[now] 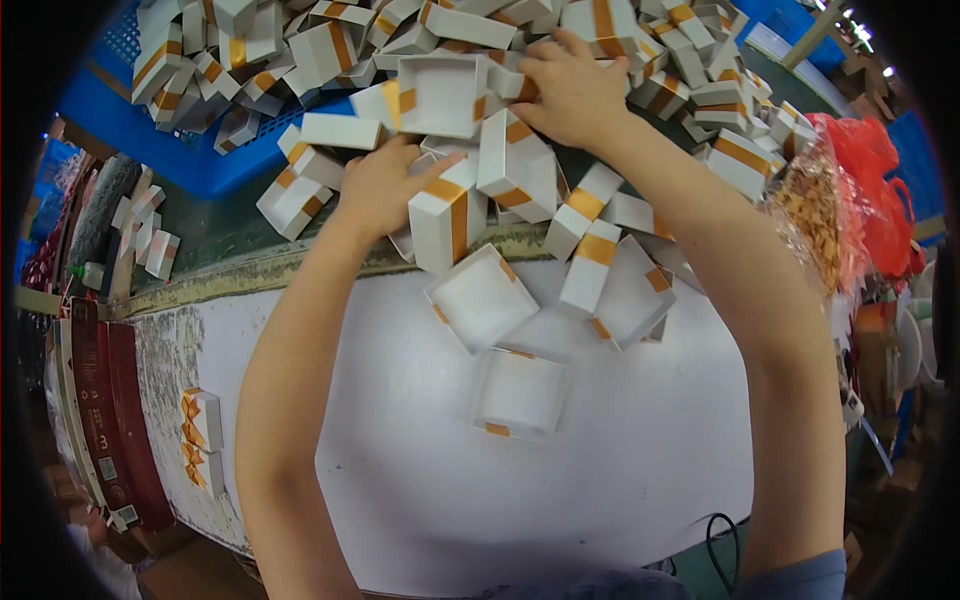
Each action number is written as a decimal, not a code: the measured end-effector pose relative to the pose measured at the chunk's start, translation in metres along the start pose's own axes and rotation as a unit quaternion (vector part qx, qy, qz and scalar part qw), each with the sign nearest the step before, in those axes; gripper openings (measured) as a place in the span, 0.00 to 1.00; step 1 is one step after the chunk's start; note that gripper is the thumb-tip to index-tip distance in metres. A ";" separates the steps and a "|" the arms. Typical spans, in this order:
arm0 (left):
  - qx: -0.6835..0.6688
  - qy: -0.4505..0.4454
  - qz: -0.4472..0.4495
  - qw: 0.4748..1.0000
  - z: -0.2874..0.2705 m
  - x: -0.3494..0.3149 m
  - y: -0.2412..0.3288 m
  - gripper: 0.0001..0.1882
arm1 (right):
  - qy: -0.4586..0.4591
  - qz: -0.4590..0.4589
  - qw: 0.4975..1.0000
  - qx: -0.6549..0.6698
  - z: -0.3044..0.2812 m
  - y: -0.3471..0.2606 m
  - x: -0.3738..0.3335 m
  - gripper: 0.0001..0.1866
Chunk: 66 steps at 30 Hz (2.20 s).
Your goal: Assembling and decorating small white gift boxes with orange ribbons using a hot glue gun.
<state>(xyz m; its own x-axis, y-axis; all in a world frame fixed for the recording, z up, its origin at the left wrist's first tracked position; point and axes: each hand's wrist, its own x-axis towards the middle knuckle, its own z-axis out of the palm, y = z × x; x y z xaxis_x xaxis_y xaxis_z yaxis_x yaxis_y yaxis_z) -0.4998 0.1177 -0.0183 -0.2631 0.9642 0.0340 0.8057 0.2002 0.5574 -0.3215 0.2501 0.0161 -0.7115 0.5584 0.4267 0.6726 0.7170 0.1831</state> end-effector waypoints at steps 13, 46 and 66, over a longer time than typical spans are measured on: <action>0.159 0.138 0.165 0.964 0.029 -0.137 0.055 0.17 | -0.158 -0.068 0.966 0.194 -0.078 0.011 -0.131 0.13; -0.736 0.290 -0.242 0.562 0.075 -0.367 0.108 0.14 | -0.099 0.246 0.709 0.654 -0.146 0.002 -0.331 0.06; 0.106 -0.045 -0.094 0.989 0.025 -0.391 0.111 0.44 | -0.056 0.237 0.776 0.581 -0.118 -0.020 -0.296 0.05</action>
<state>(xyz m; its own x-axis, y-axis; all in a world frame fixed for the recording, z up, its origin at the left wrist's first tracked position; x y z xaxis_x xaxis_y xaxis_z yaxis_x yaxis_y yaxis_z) -0.2945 -0.2327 0.0099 -0.3782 0.9160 -0.1337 0.8428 0.4005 0.3595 -0.1008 0.0213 -0.0094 -0.4966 0.8609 0.1106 0.2719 0.2753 -0.9221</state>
